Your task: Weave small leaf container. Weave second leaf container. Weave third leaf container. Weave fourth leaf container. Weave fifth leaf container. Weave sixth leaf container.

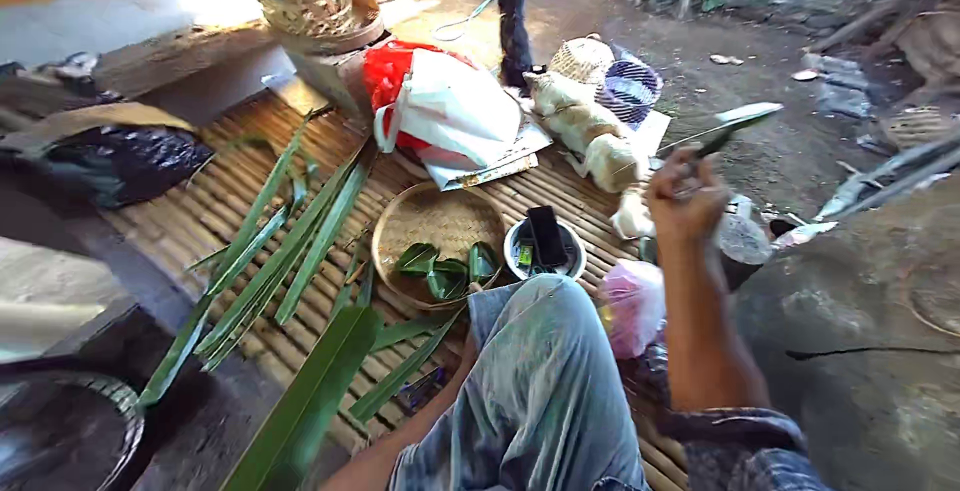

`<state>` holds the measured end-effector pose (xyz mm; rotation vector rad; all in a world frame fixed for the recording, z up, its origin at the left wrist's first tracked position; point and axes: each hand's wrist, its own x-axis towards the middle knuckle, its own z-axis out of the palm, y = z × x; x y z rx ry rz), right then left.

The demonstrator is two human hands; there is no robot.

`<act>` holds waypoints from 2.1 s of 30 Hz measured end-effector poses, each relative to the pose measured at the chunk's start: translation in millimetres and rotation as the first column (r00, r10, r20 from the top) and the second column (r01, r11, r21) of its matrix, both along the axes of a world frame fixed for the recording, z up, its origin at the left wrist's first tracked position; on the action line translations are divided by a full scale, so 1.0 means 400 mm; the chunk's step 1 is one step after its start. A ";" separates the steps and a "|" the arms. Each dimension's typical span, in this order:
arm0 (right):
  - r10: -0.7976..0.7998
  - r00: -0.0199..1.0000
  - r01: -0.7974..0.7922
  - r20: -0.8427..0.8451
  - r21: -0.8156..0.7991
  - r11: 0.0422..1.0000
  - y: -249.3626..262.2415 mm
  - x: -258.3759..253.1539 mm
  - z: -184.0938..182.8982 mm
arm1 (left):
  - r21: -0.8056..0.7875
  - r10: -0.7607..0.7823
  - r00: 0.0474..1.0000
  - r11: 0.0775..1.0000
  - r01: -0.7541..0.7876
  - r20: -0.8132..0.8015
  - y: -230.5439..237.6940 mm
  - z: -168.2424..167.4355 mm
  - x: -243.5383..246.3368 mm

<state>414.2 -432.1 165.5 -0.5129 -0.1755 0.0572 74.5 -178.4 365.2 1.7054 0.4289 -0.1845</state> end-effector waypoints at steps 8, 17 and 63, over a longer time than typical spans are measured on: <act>0.368 0.929 -0.231 0.037 -0.717 0.658 0.186 -0.286 0.008 | 0.888 0.150 0.935 0.296 -0.352 0.321 0.230 -0.433 -0.281; 0.422 0.869 -0.468 -0.259 -0.710 0.527 0.428 -0.591 -0.086 | 0.941 -0.183 0.930 -0.056 -0.335 0.320 0.153 -0.527 -0.258; 0.242 0.874 0.291 0.422 -0.852 0.435 0.501 -0.692 -0.208 | -0.574 0.953 0.264 0.299 -0.762 0.145 -0.052 -0.687 -0.022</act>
